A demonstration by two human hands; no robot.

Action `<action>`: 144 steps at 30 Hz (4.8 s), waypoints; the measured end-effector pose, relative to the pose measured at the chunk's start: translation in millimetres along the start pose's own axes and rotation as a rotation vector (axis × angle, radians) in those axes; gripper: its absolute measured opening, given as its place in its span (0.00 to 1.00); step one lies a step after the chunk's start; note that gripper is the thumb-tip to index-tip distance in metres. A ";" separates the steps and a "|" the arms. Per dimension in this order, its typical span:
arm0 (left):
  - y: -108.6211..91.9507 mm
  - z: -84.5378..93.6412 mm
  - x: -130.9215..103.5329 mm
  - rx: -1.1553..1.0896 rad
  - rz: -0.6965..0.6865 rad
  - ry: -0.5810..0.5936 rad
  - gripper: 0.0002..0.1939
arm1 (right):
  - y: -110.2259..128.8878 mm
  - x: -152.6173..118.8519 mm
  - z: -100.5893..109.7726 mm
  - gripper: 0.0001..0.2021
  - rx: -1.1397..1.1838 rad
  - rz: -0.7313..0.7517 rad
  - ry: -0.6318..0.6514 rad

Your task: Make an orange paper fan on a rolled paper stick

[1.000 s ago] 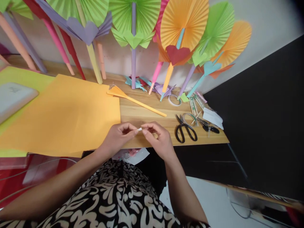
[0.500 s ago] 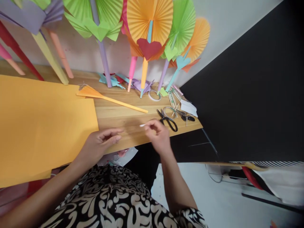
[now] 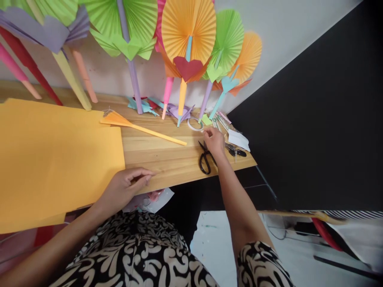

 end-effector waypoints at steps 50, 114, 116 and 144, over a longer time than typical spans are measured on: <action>-28.6 17.9 -77.5 -0.299 -0.336 0.692 0.17 | 180.1 -175.7 -10.7 0.16 0.274 0.897 0.504; 26.8 128.8 74.0 -0.095 0.044 -0.104 0.12 | 200.3 -42.4 -85.2 0.17 0.891 0.007 0.819; 31.2 128.6 73.1 -0.102 0.055 -0.103 0.12 | 201.3 -39.6 -88.5 0.16 0.870 0.019 0.819; 20.0 123.5 63.8 -0.133 0.086 0.014 0.14 | 183.5 -43.1 -84.0 0.16 0.835 0.092 0.556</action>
Point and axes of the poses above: each hand's wrist, its own x-axis towards the middle knuckle, its own z-axis out of the back of the hand, y = z × x, the point moved 3 cm from there along x, towards the middle knuckle, and after that the axes turned 5 degrees about -z, right-handed, at the moved point
